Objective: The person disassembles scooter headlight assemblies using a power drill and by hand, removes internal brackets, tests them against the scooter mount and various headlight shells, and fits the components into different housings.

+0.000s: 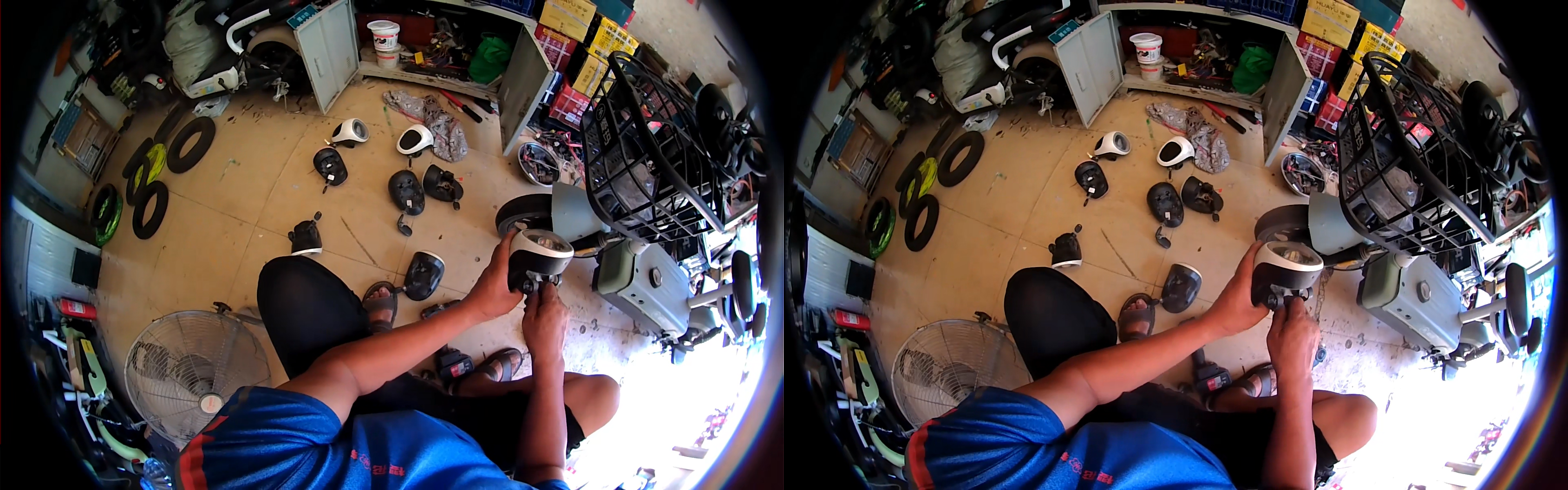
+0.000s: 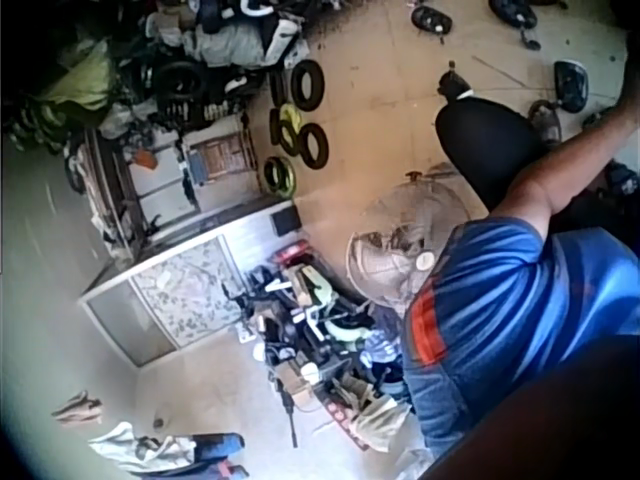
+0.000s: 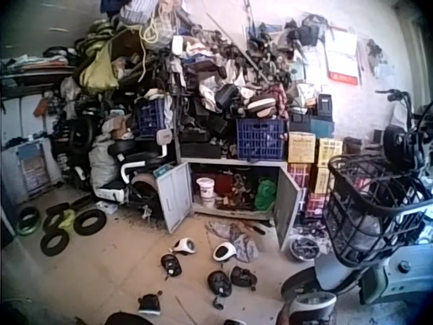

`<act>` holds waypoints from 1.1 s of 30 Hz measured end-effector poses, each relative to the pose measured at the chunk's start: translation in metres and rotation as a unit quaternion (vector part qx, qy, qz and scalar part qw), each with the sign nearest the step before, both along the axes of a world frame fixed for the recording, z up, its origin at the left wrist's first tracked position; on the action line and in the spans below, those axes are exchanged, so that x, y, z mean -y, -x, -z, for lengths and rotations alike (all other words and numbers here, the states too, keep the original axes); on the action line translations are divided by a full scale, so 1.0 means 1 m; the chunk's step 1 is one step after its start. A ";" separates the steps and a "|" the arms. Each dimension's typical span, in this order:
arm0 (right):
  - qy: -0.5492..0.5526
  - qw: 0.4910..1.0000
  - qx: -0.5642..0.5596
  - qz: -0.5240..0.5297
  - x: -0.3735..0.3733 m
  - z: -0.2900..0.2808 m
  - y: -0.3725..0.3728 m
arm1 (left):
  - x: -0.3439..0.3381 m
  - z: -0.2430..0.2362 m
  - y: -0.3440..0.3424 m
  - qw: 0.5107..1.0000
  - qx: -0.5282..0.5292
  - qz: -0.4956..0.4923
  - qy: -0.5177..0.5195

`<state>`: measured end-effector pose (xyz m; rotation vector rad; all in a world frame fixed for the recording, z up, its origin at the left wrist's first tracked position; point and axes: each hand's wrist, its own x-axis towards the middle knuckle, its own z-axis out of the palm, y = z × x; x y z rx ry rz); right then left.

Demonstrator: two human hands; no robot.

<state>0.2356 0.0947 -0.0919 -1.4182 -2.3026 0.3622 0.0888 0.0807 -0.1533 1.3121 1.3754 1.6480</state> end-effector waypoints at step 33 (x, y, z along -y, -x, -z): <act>0.654 0.485 -0.563 0.143 -0.026 0.027 -0.024 | 0.008 -0.018 0.007 0.995 -0.089 0.046 -0.014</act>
